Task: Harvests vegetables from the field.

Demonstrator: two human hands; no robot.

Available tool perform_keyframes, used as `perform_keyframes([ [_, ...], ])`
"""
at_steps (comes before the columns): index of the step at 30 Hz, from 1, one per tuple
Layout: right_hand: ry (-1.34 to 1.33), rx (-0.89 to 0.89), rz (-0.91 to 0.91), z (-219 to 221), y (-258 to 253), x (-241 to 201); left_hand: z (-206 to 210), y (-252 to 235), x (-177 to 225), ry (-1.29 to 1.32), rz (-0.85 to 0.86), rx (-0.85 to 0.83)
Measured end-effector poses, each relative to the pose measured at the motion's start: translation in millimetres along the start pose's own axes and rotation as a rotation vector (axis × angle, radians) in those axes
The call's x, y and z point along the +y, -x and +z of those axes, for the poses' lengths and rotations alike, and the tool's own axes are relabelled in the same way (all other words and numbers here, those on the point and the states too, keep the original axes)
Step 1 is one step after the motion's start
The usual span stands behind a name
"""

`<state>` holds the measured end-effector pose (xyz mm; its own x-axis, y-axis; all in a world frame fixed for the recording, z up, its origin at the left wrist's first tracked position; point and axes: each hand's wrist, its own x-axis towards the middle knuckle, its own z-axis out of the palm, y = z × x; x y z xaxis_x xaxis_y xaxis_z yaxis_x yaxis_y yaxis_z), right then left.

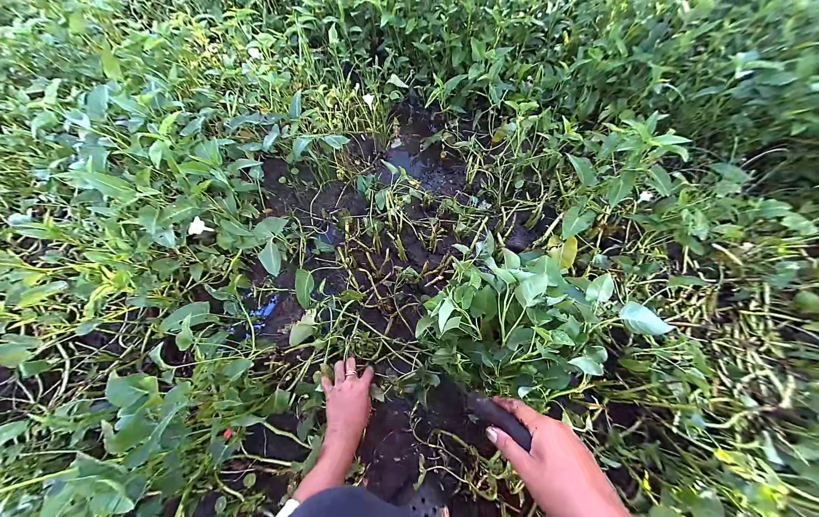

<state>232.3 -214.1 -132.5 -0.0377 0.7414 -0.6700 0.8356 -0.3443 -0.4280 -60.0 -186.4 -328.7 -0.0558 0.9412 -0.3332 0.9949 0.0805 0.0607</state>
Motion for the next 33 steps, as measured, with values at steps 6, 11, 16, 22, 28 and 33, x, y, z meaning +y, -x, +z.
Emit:
perform_keyframes([
  [6, -0.076, 0.005, -0.075, 3.5, 0.7, -8.5, 5.8, 2.5, 25.6, 0.028, 0.563, -0.157],
  [11, 0.036, -0.109, -0.104, -21.8, 5.0, -8.7, 9.1, -23.9, 46.3, 0.056, 0.395, -0.340],
  [16, 0.098, -0.223, -0.170, -35.2, 17.6, -12.5, -16.6, -43.3, 62.0, 0.514, 0.307, -0.487],
  [22, 0.048, -0.248, -0.202, -24.8, 21.4, -19.9, -67.5, -88.9, 46.6, 1.246, -0.022, -0.586],
  [28, 0.139, -0.196, -0.038, 23.7, -14.2, -55.3, -101.8, -120.7, 26.5, 1.306, -0.009, -0.404],
  [33, 0.277, -0.259, 0.051, 25.6, -21.0, -50.1, -91.7, -129.6, 8.0, 1.376, -0.085, -0.375],
])
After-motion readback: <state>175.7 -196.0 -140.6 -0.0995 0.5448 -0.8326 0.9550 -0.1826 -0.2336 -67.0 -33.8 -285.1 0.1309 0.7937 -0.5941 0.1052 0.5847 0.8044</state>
